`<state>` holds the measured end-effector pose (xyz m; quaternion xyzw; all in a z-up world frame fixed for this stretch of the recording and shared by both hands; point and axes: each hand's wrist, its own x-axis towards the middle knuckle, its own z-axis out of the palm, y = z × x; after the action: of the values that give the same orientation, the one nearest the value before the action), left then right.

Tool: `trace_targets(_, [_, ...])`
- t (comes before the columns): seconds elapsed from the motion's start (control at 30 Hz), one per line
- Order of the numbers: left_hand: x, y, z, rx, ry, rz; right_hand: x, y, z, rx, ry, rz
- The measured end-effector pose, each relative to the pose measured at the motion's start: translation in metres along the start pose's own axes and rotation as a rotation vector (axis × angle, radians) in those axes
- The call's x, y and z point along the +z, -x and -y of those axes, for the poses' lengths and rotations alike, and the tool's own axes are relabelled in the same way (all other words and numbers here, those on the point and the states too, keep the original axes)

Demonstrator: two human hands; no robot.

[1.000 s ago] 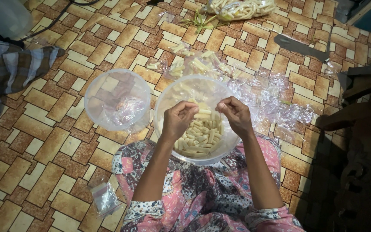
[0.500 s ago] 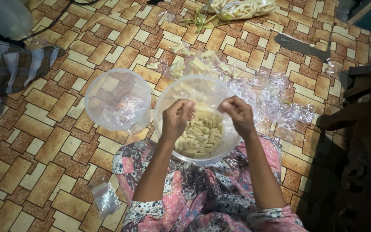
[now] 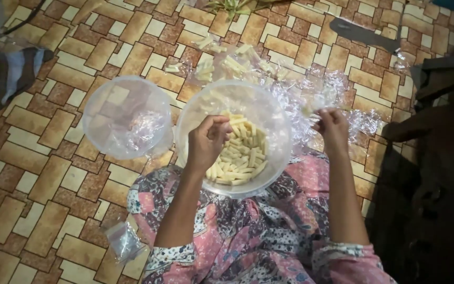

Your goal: A person is sitting on the floor, peeling or separating small white food items and placing them into a clear plastic bowl.

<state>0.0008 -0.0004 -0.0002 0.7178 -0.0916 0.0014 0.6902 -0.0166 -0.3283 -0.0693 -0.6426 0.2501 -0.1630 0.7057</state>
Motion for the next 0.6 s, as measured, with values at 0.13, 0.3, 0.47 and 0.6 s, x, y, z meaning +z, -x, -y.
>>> trace_targets(0.13, [0.000, 0.000, -0.004, -0.023, 0.015, 0.010, 0.042, -0.033, -0.003, 0.051, -0.049, 0.063])
trace_targets(0.3, [0.000, 0.001, -0.009, -0.057, 0.013, -0.009, 0.117, -0.046, 0.063, 0.089, -0.229, 0.276])
trace_targets(0.47, [0.000, 0.000, -0.003, -0.036, -0.014, 0.015, 0.085, -0.071, 0.017, 0.002, 0.115, 0.275])
trace_targets(0.6, [0.000, -0.001, -0.004, 0.001, -0.080, 0.057, 0.018, -0.092, -0.063, -0.088, 0.373, 0.163])
